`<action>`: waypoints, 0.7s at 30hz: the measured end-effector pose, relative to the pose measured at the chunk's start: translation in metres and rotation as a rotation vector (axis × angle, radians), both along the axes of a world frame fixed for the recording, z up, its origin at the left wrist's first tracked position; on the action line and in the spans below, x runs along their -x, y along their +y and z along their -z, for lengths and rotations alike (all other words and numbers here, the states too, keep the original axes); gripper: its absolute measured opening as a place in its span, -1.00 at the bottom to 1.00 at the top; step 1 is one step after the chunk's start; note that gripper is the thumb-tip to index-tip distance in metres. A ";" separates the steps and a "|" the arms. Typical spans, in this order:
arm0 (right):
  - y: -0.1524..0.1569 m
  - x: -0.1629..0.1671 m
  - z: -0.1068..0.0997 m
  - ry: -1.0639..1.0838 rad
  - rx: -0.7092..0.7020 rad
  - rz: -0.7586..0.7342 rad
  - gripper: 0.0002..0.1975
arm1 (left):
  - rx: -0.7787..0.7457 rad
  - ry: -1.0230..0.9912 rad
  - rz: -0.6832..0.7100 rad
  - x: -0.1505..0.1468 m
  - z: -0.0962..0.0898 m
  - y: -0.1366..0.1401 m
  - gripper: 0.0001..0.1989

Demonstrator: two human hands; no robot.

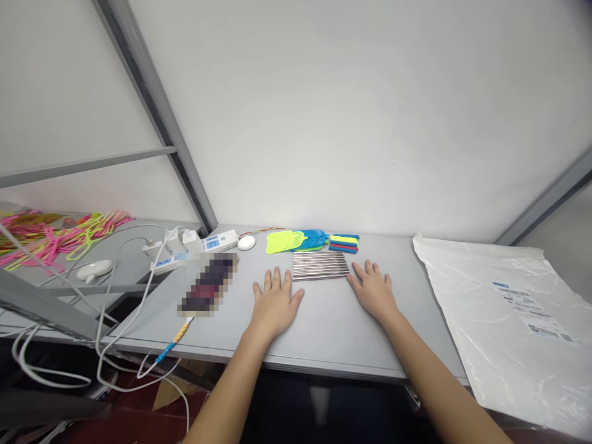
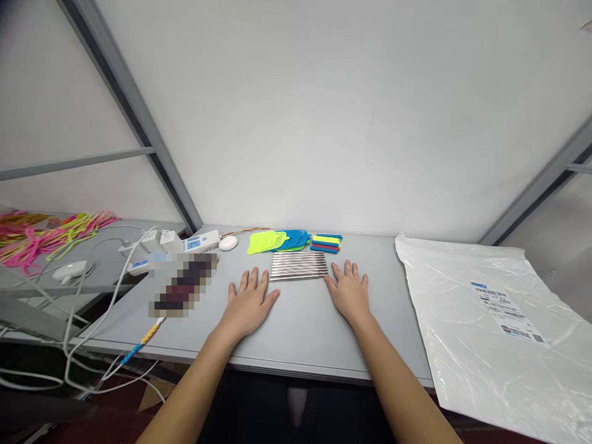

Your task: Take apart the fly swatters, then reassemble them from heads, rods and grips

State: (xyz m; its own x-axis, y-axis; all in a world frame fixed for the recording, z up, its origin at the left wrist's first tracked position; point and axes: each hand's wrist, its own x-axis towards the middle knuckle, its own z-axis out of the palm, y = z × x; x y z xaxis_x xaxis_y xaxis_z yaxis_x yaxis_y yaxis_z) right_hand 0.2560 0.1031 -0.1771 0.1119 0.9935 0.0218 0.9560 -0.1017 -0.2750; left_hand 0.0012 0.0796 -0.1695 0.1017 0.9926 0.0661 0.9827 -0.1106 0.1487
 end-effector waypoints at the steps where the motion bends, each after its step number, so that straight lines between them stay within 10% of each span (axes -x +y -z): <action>1: -0.002 -0.001 0.000 -0.002 0.001 -0.008 -0.42 | -0.001 -0.006 0.023 0.005 -0.001 0.000 -0.29; 21: -0.045 -0.022 0.010 -0.153 0.020 -0.186 -0.39 | -0.017 0.015 0.123 0.031 -0.004 -0.007 -0.32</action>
State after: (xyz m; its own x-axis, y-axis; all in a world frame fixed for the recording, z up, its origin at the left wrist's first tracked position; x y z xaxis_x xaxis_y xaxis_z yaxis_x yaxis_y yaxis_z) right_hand 0.2779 0.0580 -0.1870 -0.0765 0.9971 0.0048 0.9892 0.0765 -0.1249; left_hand -0.0299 0.0724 -0.1653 0.2242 0.9712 0.0808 0.9635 -0.2333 0.1311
